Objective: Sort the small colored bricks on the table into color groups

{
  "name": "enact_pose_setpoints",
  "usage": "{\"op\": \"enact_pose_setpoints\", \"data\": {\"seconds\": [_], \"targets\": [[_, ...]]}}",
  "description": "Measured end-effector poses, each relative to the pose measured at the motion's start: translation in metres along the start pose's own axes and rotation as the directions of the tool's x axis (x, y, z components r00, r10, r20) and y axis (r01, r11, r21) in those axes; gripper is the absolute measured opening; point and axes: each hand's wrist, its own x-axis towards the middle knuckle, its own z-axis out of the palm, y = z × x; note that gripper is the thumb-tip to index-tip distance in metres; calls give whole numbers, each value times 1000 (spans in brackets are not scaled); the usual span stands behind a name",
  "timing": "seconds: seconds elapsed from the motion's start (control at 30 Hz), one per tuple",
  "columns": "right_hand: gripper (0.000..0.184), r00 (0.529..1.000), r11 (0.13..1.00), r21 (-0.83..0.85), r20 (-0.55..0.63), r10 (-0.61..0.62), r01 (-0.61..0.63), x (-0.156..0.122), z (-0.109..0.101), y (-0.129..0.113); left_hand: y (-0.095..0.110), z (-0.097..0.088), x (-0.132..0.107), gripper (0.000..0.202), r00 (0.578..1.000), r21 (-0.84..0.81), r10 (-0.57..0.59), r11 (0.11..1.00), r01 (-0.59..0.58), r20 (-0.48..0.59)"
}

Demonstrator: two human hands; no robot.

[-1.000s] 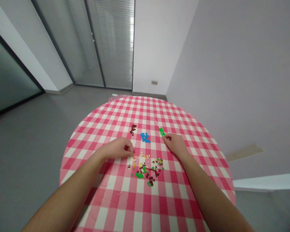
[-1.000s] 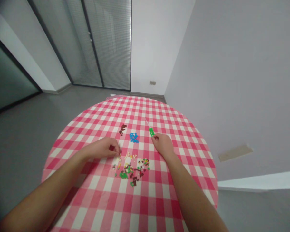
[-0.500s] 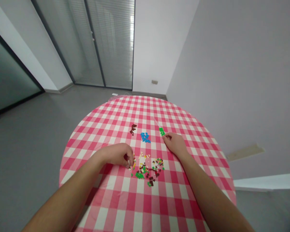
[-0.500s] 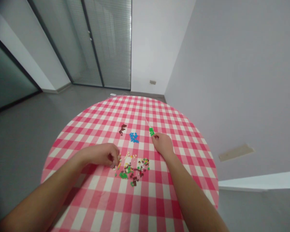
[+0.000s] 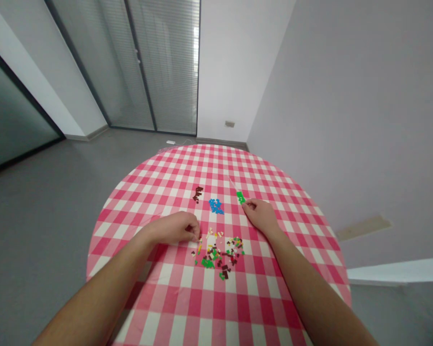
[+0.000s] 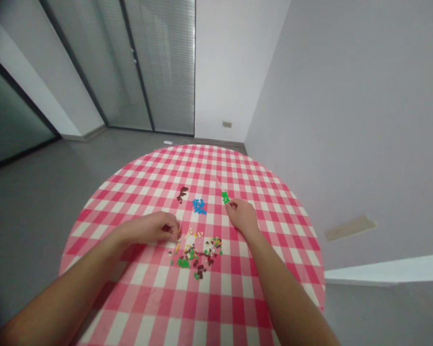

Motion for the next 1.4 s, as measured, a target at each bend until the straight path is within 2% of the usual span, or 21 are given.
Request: {"op": "enact_pose_setpoints", "data": {"seconds": [0.1, 0.2, 0.33, 0.53, 0.7, 1.1, 1.33, 1.4], "targets": [[21, 1000, 1000, 26, -19, -4, 4, -1, 0, -1, 1, -3, 4, 15, 980, 14, -19, 1000, 23, -200], [22, 998, 999, 22, -54, -36, 38, -3, -1, -7, -4, 0, 13, 15, 929, 58, 12, 998, 10, -371], [24, 982, 982, 16, -39, -187, 188, -12, -1, -24, -11, 12, 29, 15, 882, 118, 54, 993, 2, -468], [19, 904, 914, 93, 139, -404, 394, -34, 11, -56, -11, 24, 42, 15, 899, 211, 126, 977, -39, -419], [18, 868, 903, 115, 249, -430, 414, -40, 18, -70, -9, 20, 40, 15, 921, 209, 117, 977, -39, -373], [18, 866, 903, 66, 263, -426, 424, -39, 26, -75, -9, 3, 22, 15, 892, 56, 79, 997, -60, -445], [20, 862, 902, 57, 277, -425, 427, -40, 28, -79, -3, 2, 19, 19, 939, 77, 61, 996, -37, -338], [22, 875, 909, 71, 250, -414, 410, -38, 26, -76, -2, 1, 18, 17, 951, 56, 59, 997, -44, -303]]}}
